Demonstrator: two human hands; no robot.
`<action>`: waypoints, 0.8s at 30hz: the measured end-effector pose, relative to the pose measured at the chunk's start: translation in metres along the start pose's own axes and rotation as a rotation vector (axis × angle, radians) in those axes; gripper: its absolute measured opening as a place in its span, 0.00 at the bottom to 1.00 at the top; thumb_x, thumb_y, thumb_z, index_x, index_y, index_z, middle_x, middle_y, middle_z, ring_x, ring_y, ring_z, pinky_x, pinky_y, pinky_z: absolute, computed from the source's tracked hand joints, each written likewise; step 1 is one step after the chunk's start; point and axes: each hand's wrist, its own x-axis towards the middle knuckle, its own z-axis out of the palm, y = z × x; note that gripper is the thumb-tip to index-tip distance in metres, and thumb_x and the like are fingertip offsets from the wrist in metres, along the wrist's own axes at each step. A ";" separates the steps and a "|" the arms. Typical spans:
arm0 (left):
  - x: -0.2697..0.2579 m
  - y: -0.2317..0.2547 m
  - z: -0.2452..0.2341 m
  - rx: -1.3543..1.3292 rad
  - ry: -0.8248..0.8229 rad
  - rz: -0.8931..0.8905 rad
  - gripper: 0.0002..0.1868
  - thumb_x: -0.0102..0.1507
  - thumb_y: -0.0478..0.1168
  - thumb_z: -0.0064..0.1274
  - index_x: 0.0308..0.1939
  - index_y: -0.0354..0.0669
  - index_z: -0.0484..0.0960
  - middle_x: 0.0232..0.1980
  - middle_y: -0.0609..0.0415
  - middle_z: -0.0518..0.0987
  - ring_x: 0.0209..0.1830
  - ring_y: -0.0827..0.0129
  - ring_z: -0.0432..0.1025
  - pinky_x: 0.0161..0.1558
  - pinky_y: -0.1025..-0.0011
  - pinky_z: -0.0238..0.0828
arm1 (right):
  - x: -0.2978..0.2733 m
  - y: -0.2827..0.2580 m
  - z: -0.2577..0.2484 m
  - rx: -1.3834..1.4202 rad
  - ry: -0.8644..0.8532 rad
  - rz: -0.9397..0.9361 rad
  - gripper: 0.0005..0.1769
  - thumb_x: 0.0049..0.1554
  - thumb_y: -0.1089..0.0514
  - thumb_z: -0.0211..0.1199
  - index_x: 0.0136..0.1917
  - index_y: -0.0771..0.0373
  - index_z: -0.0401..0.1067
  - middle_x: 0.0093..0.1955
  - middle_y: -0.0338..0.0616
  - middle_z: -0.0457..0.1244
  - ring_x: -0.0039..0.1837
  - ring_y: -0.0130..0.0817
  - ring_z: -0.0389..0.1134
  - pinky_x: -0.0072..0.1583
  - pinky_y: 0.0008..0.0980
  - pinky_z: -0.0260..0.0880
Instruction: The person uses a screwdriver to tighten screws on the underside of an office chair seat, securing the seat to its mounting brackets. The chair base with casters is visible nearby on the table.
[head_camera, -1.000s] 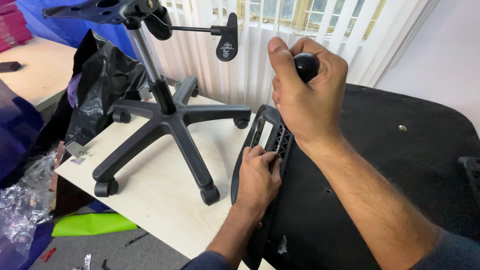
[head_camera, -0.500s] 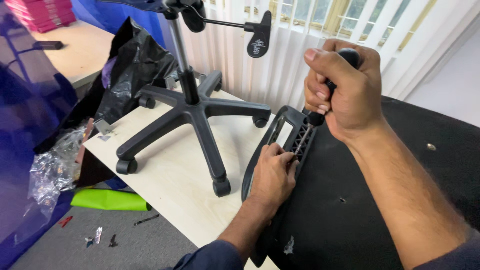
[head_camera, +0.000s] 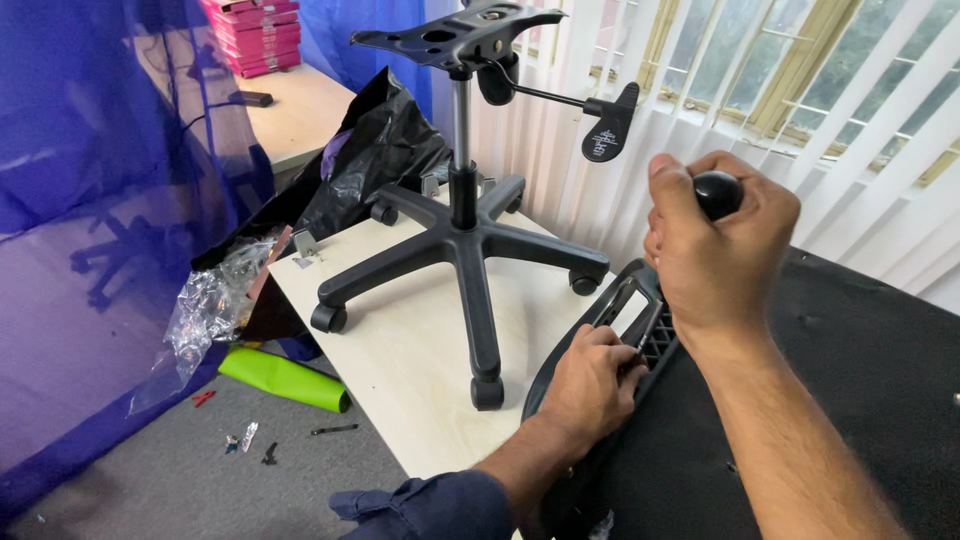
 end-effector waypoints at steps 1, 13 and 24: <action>0.000 -0.001 -0.001 -0.004 -0.021 -0.009 0.06 0.61 0.37 0.59 0.38 0.39 0.88 0.41 0.50 0.80 0.49 0.57 0.72 0.54 0.64 0.72 | 0.000 0.002 0.000 0.001 -0.015 0.001 0.20 0.65 0.64 0.63 0.33 0.58 0.63 0.27 0.34 0.56 0.27 0.21 0.56 0.29 0.24 0.55; 0.002 0.008 -0.002 0.052 -0.143 -0.077 0.09 0.65 0.38 0.56 0.47 0.41 0.88 0.48 0.51 0.79 0.53 0.59 0.70 0.57 0.64 0.70 | 0.005 -0.005 -0.020 -0.161 0.144 -0.043 0.17 0.64 0.65 0.57 0.34 0.54 0.64 0.26 0.36 0.55 0.26 0.23 0.57 0.29 0.27 0.56; 0.005 0.008 -0.001 0.063 -0.146 -0.065 0.11 0.64 0.39 0.57 0.48 0.40 0.87 0.49 0.51 0.79 0.53 0.59 0.69 0.58 0.64 0.70 | 0.017 0.002 -0.051 0.101 -0.102 0.089 0.24 0.68 0.63 0.59 0.31 0.57 0.58 0.26 0.36 0.52 0.29 0.26 0.55 0.32 0.28 0.50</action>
